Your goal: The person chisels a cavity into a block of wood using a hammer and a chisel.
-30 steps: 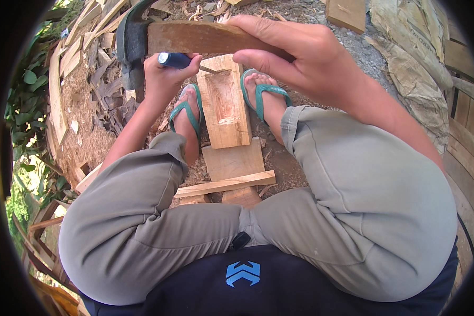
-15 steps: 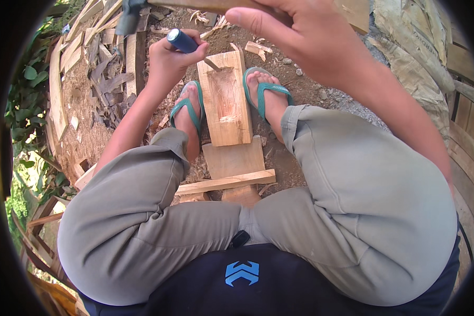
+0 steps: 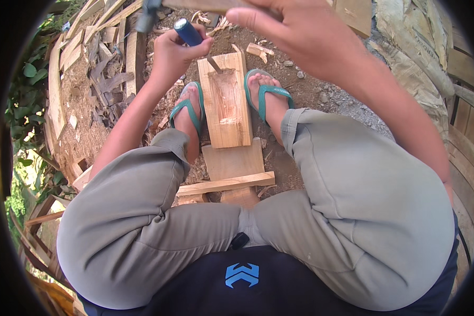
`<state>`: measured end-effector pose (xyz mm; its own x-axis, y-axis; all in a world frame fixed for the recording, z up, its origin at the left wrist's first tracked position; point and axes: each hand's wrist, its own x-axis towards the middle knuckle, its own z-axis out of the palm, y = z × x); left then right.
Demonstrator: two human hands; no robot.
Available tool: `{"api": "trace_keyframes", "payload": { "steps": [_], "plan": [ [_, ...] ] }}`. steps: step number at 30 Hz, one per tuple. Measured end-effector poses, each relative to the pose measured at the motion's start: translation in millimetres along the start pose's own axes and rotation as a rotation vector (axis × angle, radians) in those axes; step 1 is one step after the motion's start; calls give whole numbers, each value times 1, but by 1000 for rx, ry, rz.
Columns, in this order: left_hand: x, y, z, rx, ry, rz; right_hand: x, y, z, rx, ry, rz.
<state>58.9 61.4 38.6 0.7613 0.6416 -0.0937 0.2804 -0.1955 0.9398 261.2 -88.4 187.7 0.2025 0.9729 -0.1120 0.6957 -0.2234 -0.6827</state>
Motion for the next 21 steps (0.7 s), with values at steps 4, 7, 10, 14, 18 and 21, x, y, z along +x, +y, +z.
{"api": "trace_keyframes", "payload": {
  "steps": [4,7,10,14,18,21],
  "plan": [
    [0,-18,1,-98,12,-10,1,-2,10,-11,-149,61],
    [20,-23,6,-77,-3,29,7,7,2,-12,-168,89],
    [29,-19,-9,-36,-52,-132,15,-3,-5,144,-174,231],
    [14,-43,-8,-69,-206,-147,15,-13,-15,283,-124,256],
    [-13,-15,-15,-113,-61,-126,5,-13,-24,294,-135,133],
    [-22,-13,-19,-74,26,-65,0,0,-13,269,-129,68]
  ]
}}
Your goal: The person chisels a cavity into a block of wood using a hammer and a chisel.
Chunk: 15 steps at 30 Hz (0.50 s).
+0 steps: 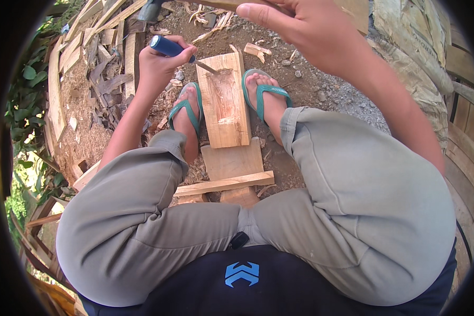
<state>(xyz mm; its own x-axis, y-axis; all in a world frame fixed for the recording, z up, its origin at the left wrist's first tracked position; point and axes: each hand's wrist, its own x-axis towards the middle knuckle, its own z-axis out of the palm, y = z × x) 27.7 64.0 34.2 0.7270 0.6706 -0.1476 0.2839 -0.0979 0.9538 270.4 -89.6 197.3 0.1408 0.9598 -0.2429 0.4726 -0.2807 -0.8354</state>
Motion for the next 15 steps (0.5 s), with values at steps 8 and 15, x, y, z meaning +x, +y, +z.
{"api": "trace_keyframes", "payload": {
  "steps": [8,15],
  "plan": [
    [-6,15,7,143,-55,151,-20,9,9,-235,97,-138],
    [-6,-5,7,171,51,164,-24,18,12,-371,-87,12]
  ]
}}
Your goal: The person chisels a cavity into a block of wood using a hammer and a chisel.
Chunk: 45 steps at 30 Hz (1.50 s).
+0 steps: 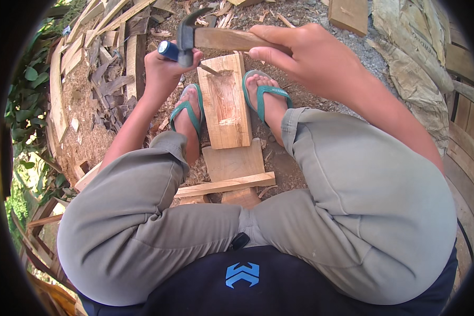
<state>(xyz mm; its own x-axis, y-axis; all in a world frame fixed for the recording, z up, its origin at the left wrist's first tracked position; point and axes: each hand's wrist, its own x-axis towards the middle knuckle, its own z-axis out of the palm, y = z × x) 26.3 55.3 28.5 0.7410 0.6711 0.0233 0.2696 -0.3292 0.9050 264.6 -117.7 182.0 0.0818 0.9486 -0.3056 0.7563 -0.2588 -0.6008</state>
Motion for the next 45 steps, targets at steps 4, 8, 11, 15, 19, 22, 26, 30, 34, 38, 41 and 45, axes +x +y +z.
{"api": "trace_keyframes", "payload": {
  "steps": [4,8,11,15,19,22,26,30,34,38,41,45],
  "plan": [
    [7,17,3,-38,-91,-10,-5,-1,6,244,288,-146],
    [10,25,7,-26,-134,-109,10,-14,-1,149,76,-59],
    [12,29,9,-49,-130,-26,9,-15,2,149,253,-133],
    [22,24,7,21,-110,-42,10,-15,-5,66,70,-37],
    [29,16,11,-63,-79,-66,17,-8,5,152,317,-142],
    [25,9,14,-116,-91,-82,18,-14,3,93,136,-22],
    [27,14,12,-45,-123,-91,21,-14,-14,117,104,21],
    [30,13,13,-38,-152,-111,27,-10,1,151,105,-23],
    [27,-1,21,-111,-165,-160,34,-8,-9,55,64,7],
    [16,1,18,-64,-141,-129,29,-5,5,156,81,-40],
    [12,3,8,-13,-128,-119,28,4,14,146,97,11],
    [11,-5,-9,-193,73,-168,21,14,-6,315,140,136]
  ]
}}
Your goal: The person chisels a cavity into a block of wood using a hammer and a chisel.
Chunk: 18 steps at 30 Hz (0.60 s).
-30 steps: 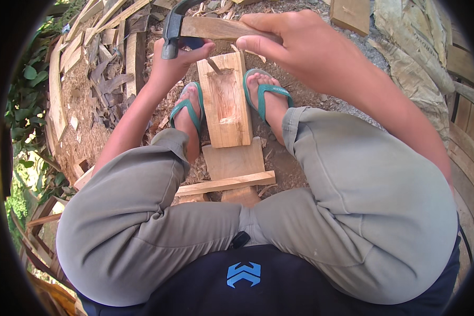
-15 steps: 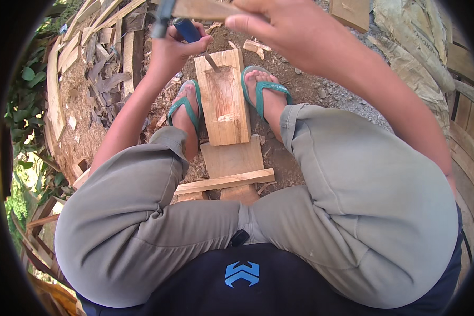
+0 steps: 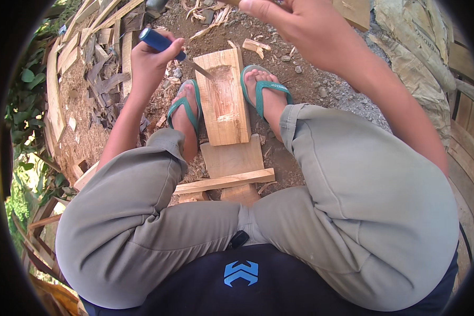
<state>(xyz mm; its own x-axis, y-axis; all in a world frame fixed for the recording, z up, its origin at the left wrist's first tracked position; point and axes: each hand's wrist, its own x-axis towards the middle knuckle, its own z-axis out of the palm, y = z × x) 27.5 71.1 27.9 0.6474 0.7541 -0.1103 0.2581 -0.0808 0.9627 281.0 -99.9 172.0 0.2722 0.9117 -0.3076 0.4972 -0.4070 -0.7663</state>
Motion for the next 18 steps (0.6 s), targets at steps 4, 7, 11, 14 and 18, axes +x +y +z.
{"api": "trace_keyframes", "payload": {
  "steps": [4,7,11,14,18],
  "plan": [
    [-2,0,-17,24,27,54,-1,-19,-8,209,73,-16],
    [-4,11,-12,39,10,131,-6,-21,-8,150,67,19],
    [-8,14,-5,141,-33,187,-11,-24,-6,204,-15,77],
    [-11,18,-5,180,-40,203,-12,-31,0,252,-29,70],
    [-14,17,-5,186,-39,205,-11,-38,3,283,-86,99]
  ]
}}
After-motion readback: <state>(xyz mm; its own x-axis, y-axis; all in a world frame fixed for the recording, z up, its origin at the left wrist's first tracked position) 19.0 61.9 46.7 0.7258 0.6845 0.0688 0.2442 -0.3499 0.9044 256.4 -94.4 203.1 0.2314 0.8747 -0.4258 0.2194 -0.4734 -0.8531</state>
